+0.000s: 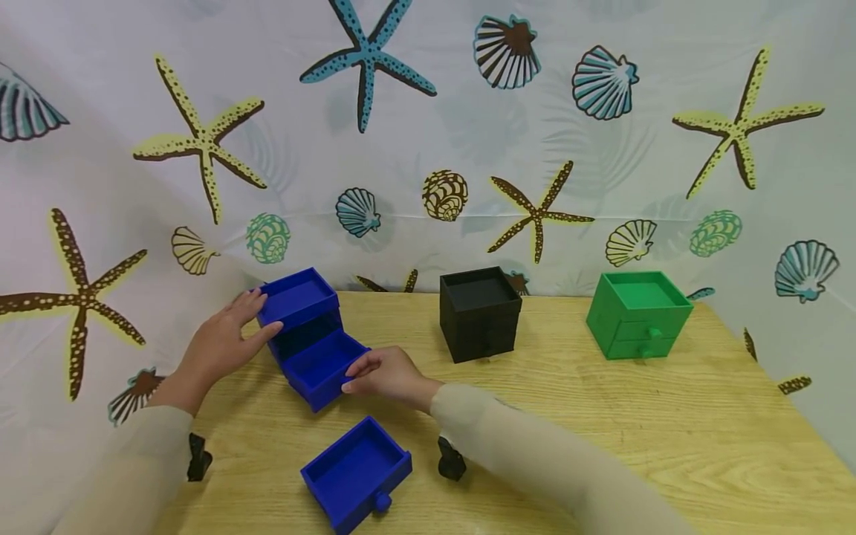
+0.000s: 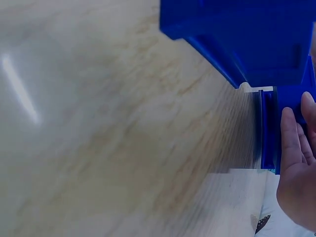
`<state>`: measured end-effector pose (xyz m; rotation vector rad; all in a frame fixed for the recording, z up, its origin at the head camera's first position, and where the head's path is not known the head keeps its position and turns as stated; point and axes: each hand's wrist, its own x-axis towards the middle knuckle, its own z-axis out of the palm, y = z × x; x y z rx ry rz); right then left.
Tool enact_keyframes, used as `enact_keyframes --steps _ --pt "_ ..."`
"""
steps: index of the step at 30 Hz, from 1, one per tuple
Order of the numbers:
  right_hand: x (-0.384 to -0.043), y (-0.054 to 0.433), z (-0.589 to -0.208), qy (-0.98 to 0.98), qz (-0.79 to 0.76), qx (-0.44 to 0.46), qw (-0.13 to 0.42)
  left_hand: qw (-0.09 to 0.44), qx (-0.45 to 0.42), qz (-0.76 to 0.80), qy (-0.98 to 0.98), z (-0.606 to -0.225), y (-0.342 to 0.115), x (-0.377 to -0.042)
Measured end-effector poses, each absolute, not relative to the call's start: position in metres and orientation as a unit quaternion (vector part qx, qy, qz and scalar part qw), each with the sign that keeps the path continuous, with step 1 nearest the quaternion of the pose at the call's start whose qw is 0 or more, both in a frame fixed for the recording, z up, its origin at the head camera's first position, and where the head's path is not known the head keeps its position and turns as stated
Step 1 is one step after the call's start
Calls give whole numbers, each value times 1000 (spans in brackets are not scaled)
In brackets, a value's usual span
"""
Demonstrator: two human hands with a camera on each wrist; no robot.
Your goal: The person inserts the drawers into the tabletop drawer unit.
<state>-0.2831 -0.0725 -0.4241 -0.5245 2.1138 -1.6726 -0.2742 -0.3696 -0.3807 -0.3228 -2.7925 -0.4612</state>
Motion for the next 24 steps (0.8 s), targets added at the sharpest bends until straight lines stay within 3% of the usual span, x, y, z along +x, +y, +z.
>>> enact_keyframes --steps 24 --pt "-293 -91 -431 764 -598 -161 182 146 -111 -155 -971 -377 -367 -271"
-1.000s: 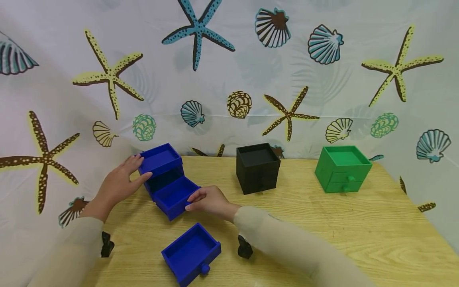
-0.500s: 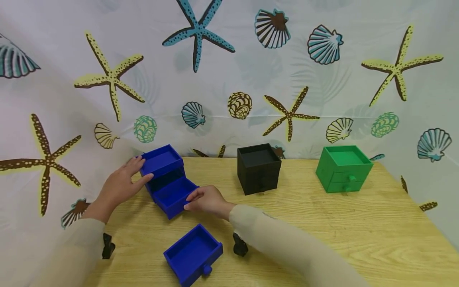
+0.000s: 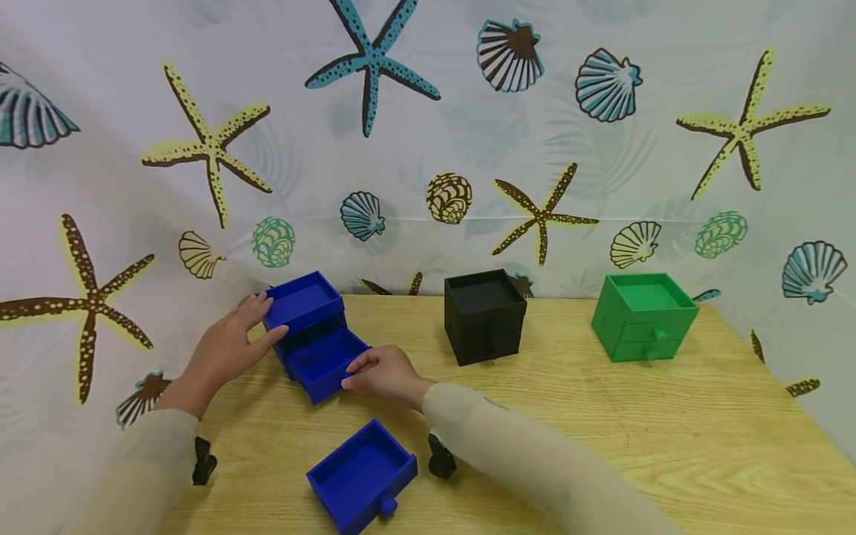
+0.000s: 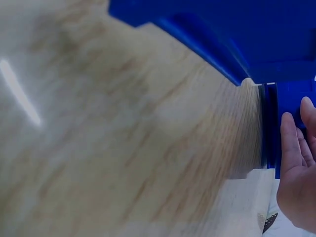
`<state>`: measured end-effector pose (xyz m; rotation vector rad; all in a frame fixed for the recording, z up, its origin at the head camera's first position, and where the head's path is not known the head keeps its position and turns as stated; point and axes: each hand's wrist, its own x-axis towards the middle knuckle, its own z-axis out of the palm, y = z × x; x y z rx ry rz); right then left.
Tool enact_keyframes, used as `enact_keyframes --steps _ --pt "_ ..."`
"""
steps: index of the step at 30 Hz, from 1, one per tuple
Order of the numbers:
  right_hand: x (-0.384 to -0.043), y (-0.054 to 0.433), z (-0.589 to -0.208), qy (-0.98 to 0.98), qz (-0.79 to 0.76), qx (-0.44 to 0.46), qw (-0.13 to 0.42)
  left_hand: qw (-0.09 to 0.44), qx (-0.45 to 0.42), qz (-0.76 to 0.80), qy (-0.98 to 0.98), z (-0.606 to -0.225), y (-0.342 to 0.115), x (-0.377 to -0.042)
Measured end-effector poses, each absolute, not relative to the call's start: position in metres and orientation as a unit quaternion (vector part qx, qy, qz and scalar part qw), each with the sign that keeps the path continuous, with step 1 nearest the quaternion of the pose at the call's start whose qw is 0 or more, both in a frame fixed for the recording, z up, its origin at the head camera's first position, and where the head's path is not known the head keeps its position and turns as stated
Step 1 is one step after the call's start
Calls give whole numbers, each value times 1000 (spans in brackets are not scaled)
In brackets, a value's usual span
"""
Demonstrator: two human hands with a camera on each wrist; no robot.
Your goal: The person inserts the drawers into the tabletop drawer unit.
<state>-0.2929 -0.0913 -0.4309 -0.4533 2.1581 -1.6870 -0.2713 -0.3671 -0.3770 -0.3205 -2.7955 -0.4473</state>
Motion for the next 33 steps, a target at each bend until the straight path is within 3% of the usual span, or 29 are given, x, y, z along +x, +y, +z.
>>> enact_keyframes --steps 25,33 --pt "-294 -103 -434 756 -616 -159 153 149 -108 -155 -971 -380 -368 -273" --pt "-297 -108 -432 744 -620 -165 185 147 -105 -150 -972 -382 -370 -273"
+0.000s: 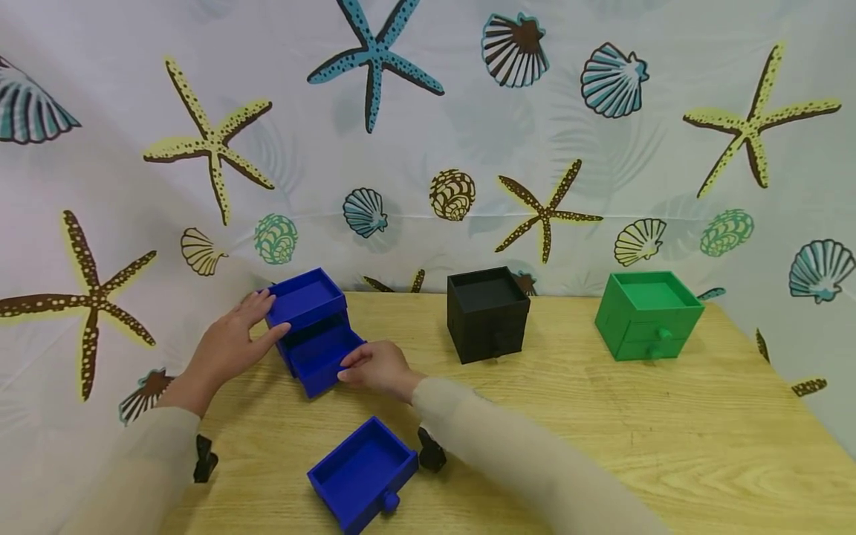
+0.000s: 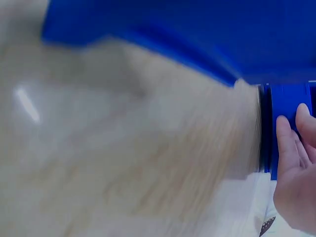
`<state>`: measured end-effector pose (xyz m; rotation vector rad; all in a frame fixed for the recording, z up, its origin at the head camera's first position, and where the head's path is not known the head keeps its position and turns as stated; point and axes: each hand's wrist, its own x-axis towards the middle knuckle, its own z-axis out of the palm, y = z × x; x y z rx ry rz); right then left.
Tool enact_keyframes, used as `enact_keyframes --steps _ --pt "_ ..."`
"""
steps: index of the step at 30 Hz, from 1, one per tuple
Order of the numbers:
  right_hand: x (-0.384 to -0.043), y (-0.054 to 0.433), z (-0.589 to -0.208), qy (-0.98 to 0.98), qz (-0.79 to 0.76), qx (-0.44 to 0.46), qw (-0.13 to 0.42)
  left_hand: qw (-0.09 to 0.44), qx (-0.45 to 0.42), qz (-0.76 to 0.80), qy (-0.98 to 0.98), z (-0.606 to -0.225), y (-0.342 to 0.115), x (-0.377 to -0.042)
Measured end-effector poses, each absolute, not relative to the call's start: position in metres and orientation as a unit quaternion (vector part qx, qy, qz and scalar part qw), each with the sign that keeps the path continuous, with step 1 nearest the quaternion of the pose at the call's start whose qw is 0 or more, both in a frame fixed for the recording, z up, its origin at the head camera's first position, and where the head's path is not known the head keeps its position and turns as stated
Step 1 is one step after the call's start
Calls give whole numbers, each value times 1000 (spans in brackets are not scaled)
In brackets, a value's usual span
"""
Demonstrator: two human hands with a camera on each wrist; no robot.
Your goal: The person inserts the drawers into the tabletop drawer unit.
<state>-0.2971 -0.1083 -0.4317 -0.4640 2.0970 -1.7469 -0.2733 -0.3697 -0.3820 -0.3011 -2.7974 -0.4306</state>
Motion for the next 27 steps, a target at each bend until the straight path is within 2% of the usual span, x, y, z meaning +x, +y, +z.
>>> enact_keyframes --steps 8,27 --pt "-308 -102 -432 716 -622 -191 252 147 -107 -153 -971 -382 -371 -274" --pt "-319 -104 -436 717 -621 -194 250 152 -109 -157 -970 -383 -372 -273"
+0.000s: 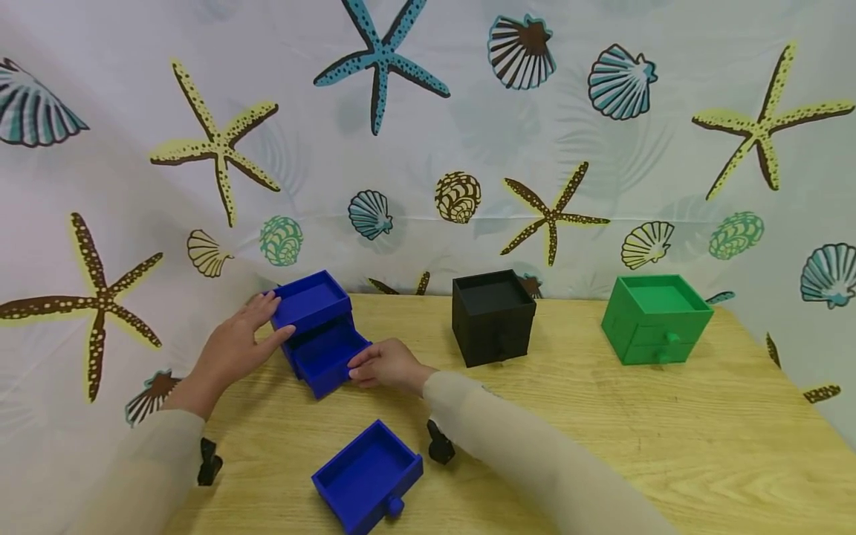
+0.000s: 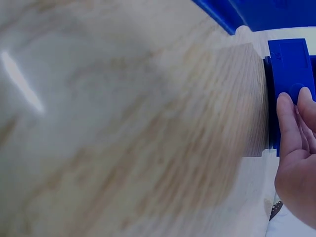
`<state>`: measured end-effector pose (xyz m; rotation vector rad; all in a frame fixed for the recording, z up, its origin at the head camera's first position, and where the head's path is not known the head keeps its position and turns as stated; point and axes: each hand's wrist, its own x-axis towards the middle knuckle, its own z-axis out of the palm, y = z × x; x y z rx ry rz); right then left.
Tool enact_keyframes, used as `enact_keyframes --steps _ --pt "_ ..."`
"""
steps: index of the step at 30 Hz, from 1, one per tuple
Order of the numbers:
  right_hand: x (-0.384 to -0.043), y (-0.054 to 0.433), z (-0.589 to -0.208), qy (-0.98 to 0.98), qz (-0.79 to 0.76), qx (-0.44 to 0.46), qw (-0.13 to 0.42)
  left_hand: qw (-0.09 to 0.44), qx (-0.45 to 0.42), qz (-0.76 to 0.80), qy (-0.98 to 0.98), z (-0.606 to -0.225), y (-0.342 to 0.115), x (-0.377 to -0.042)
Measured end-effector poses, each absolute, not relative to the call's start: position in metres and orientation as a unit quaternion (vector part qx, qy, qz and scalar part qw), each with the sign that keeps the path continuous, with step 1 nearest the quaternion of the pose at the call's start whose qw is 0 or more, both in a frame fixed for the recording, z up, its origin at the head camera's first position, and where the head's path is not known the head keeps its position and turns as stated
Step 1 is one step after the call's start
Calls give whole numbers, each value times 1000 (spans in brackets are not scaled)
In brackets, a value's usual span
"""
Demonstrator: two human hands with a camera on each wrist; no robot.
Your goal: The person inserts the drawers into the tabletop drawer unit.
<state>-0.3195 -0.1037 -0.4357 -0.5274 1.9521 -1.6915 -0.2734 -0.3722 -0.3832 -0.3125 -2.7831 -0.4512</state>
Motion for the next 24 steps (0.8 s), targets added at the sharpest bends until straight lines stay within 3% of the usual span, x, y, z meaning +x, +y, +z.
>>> enact_keyframes --steps 24 --pt "-307 -108 -434 723 -620 -211 222 161 -112 -159 -968 -385 -371 -273"
